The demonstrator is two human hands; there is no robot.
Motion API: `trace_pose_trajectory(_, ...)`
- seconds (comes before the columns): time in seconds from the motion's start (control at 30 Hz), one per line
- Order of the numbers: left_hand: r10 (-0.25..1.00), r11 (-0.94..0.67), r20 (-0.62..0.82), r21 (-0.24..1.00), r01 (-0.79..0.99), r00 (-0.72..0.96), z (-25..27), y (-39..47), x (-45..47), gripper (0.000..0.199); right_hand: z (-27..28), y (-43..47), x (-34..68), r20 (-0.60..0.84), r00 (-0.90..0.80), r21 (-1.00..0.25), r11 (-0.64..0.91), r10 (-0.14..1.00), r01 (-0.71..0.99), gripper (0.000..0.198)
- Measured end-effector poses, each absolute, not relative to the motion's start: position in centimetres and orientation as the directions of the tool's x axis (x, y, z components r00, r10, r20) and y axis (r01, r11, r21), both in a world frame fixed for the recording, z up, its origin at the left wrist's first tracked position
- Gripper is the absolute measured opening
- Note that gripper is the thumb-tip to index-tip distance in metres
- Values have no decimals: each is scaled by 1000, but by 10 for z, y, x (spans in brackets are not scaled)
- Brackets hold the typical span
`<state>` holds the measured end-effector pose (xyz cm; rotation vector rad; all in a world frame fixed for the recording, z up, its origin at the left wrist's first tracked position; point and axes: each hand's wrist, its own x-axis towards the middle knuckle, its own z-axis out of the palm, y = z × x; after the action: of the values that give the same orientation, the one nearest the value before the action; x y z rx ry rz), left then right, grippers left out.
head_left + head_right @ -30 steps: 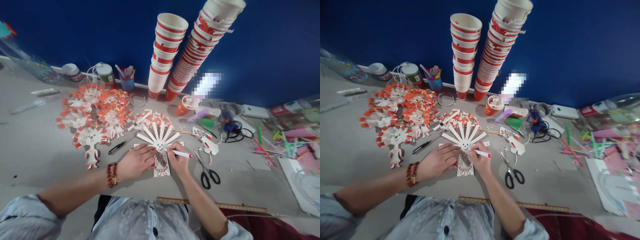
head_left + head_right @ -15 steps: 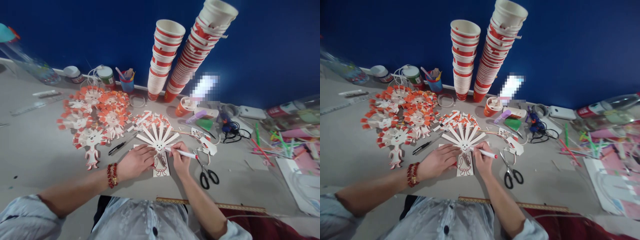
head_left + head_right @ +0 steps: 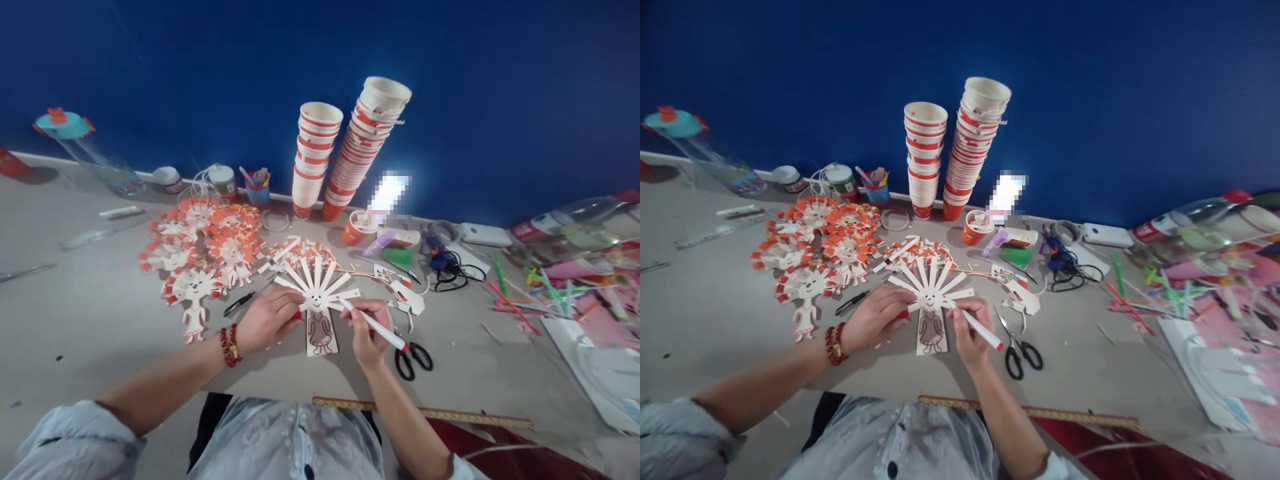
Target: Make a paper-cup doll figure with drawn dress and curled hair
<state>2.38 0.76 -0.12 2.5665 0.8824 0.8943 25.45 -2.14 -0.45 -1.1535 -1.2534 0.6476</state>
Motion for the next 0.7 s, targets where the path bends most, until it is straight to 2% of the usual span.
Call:
trace_pose_trajectory(0.13,718,-693,420,502,516,555,18,-4,22,14,18,-49,257,405,135,-914,396,904,91,6)
trace_pose_trajectory(0.27,713,-662,301,587,466,633,35,-39,35,18,26,-88,251,281,-17,-956,279,959,-91,9)
trace_pose_trajectory(0.47,716,-524,146,758,388,682,37,-82,55,23,14,-127,244,164,9,-974,163,986,-156,13)
trace_pose_trajectory(0.7,701,-477,136,819,319,700,35,-107,63,25,14,-145,250,158,23,-980,159,987,-120,18)
